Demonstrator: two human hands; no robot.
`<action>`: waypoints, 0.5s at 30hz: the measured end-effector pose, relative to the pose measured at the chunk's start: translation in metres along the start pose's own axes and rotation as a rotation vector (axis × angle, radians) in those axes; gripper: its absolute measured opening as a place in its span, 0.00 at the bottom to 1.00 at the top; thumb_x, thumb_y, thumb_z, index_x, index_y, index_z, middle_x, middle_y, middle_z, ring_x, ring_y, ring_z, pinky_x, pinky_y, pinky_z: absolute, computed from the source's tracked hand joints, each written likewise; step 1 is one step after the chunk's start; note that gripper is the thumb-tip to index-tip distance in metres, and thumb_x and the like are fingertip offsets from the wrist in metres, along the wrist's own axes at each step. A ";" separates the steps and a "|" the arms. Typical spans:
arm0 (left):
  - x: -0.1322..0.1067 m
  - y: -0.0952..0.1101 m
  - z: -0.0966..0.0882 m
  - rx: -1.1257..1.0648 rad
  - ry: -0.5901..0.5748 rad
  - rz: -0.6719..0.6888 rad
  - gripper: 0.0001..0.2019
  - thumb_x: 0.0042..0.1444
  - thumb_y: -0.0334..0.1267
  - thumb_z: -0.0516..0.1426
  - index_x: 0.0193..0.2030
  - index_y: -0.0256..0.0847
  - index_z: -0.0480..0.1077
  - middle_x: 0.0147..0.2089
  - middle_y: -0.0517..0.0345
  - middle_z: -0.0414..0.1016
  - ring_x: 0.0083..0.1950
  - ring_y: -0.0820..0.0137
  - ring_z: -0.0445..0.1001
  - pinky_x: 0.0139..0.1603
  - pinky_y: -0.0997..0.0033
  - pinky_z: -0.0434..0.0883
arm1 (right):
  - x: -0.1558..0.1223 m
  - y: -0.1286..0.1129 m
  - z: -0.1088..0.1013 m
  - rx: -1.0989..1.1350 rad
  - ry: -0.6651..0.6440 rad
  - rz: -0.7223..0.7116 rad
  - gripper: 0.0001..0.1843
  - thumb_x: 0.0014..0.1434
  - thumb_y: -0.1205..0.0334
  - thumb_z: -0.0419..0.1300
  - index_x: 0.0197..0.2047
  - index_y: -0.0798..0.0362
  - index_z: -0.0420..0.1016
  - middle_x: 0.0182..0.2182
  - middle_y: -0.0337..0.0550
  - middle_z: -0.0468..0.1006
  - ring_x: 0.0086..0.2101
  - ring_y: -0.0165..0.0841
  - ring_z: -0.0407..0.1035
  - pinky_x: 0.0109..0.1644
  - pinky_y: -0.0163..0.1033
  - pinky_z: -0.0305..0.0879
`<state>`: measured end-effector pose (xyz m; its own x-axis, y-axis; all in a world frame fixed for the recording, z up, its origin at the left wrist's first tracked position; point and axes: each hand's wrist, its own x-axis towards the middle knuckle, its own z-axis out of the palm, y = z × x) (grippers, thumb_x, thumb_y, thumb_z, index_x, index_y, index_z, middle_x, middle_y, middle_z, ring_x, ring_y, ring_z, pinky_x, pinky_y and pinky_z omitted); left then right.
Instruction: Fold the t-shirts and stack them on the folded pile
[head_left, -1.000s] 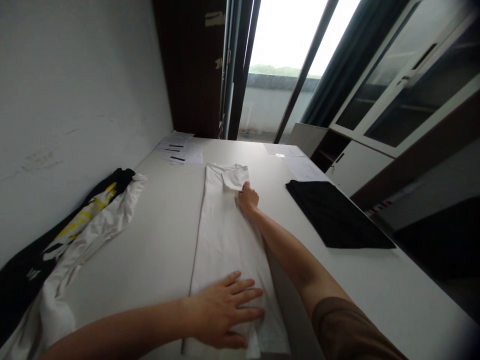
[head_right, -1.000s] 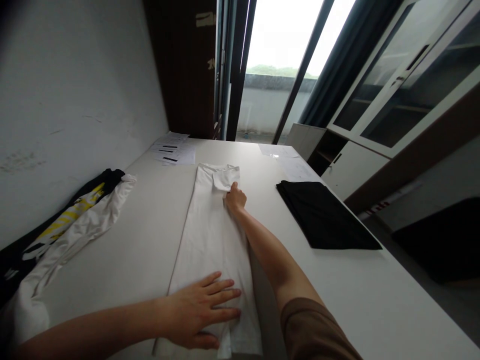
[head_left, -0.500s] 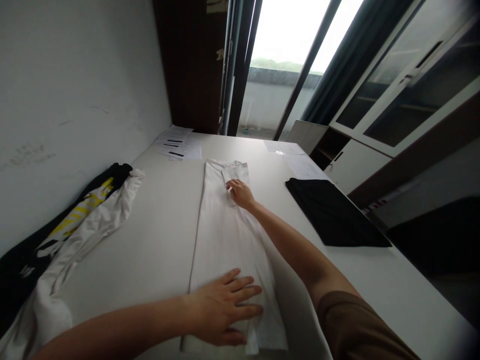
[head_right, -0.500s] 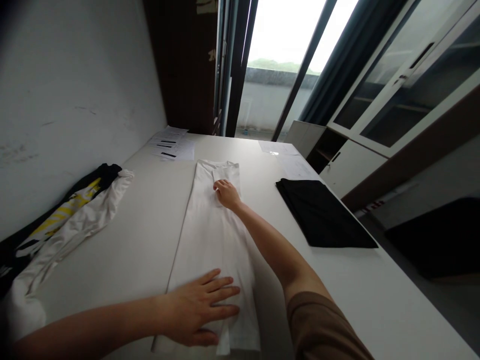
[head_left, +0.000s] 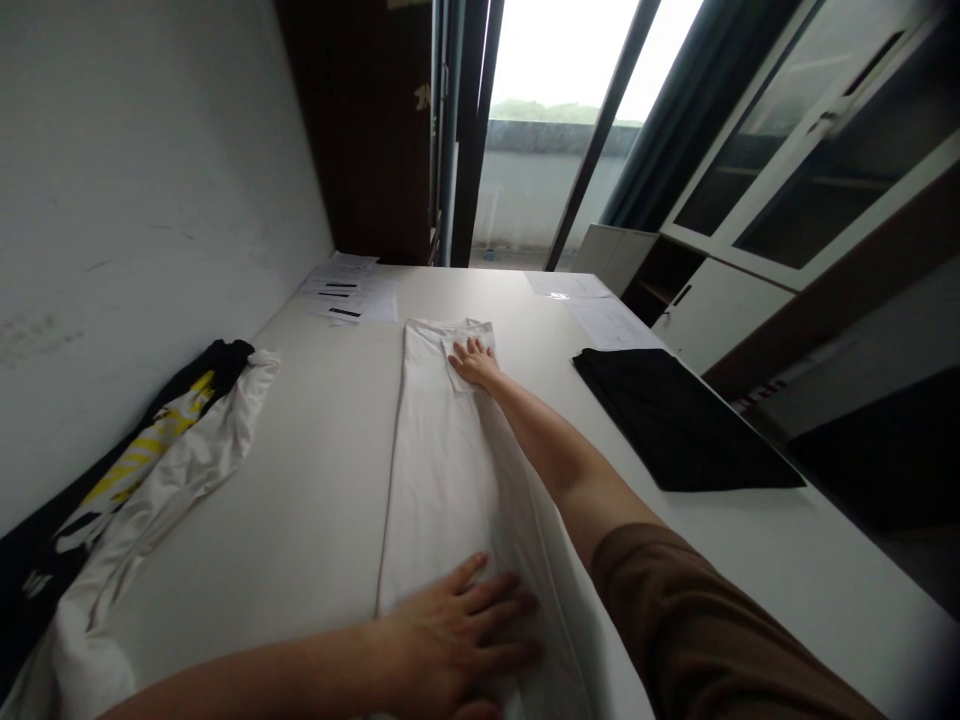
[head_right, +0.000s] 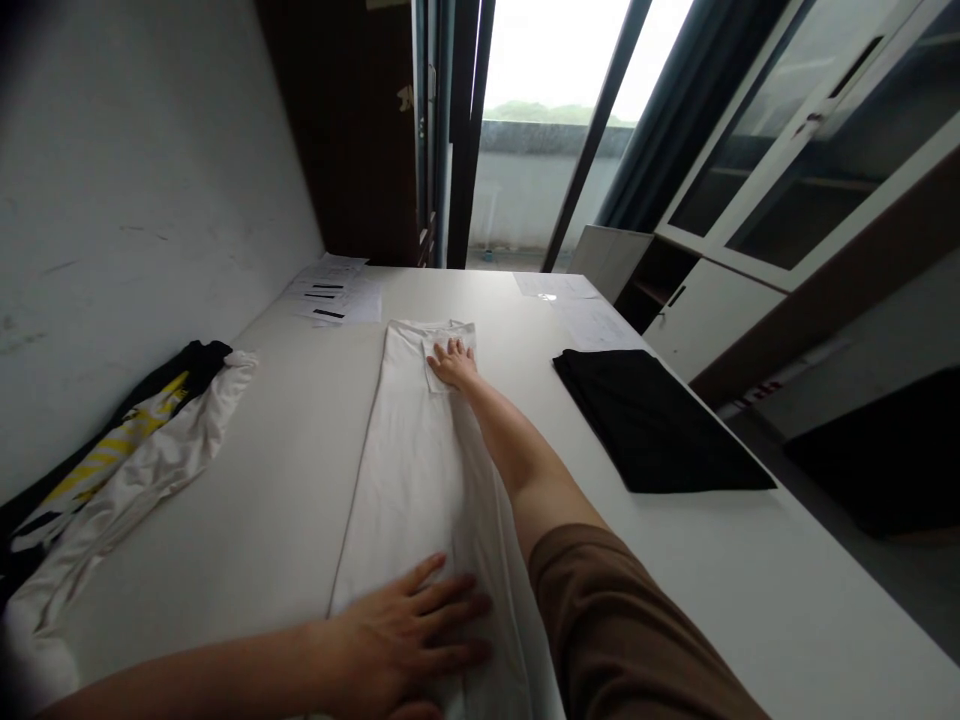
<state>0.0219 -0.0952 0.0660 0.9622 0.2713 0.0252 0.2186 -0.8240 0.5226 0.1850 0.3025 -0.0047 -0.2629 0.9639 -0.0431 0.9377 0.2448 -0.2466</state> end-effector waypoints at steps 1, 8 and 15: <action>0.000 0.000 0.000 0.002 -0.002 0.005 0.31 0.71 0.54 0.46 0.76 0.45 0.52 0.79 0.50 0.46 0.78 0.52 0.45 0.76 0.40 0.37 | 0.004 0.003 -0.002 0.000 0.011 0.005 0.37 0.71 0.37 0.42 0.75 0.45 0.51 0.76 0.53 0.39 0.73 0.49 0.33 0.72 0.62 0.34; 0.002 0.000 0.001 0.076 0.012 0.002 0.32 0.69 0.53 0.49 0.76 0.46 0.52 0.78 0.51 0.49 0.77 0.50 0.48 0.76 0.40 0.41 | -0.004 -0.016 0.002 -0.007 0.063 -0.070 0.34 0.71 0.40 0.46 0.73 0.49 0.57 0.75 0.53 0.44 0.73 0.49 0.35 0.72 0.61 0.33; 0.002 0.001 0.006 0.180 -0.018 -0.026 0.31 0.70 0.56 0.47 0.75 0.47 0.54 0.78 0.53 0.47 0.78 0.55 0.45 0.77 0.46 0.40 | -0.043 -0.007 0.002 0.160 0.199 -0.043 0.30 0.73 0.51 0.46 0.73 0.54 0.58 0.72 0.54 0.56 0.68 0.42 0.54 0.70 0.47 0.49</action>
<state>0.0253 -0.0980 0.0618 0.9580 0.2866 -0.0023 0.2680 -0.8929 0.3618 0.1895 0.2588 -0.0030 -0.2373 0.9584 0.1585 0.8745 0.2818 -0.3947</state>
